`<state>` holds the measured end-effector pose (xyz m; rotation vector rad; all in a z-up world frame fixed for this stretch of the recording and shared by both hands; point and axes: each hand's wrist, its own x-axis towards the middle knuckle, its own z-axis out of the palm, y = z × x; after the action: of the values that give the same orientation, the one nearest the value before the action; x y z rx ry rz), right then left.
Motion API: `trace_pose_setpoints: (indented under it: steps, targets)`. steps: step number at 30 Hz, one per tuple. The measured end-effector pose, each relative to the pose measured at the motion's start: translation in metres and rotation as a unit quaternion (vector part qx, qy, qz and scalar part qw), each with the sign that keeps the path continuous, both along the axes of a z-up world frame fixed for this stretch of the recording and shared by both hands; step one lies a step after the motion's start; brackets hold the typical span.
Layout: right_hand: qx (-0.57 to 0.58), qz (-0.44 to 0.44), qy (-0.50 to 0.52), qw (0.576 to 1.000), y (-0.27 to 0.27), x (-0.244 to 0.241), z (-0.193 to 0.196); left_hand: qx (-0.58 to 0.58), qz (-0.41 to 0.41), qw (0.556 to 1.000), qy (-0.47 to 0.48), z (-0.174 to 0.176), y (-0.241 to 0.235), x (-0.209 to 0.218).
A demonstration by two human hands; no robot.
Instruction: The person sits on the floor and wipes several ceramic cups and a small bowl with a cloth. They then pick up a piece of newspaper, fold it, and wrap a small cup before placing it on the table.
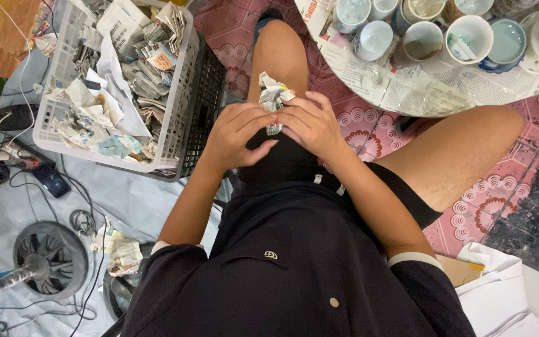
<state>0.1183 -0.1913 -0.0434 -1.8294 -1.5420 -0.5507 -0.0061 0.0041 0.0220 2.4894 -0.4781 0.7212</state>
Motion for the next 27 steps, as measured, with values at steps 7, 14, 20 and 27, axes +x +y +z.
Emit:
trace_pose_setpoints:
  steps: [7,14,20,27]
  targets:
    - [-0.033,0.027,0.062,0.997,-0.004,0.004,0.003,0.023,-0.001,1.000,0.013,-0.007,0.002,0.012]
    - [-0.065,0.023,0.099,0.993,-0.013,0.000,0.009,0.011,-0.043,0.999,0.022,-0.015,0.005,0.023]
    - [-0.042,0.034,0.092,0.994,-0.016,-0.004,0.005,-0.005,-0.030,0.999,0.031,-0.014,0.011,0.030]
    - [0.005,-0.002,0.072,0.997,-0.011,0.002,-0.005,0.002,-0.061,0.997,0.050,-0.005,0.012,0.036]
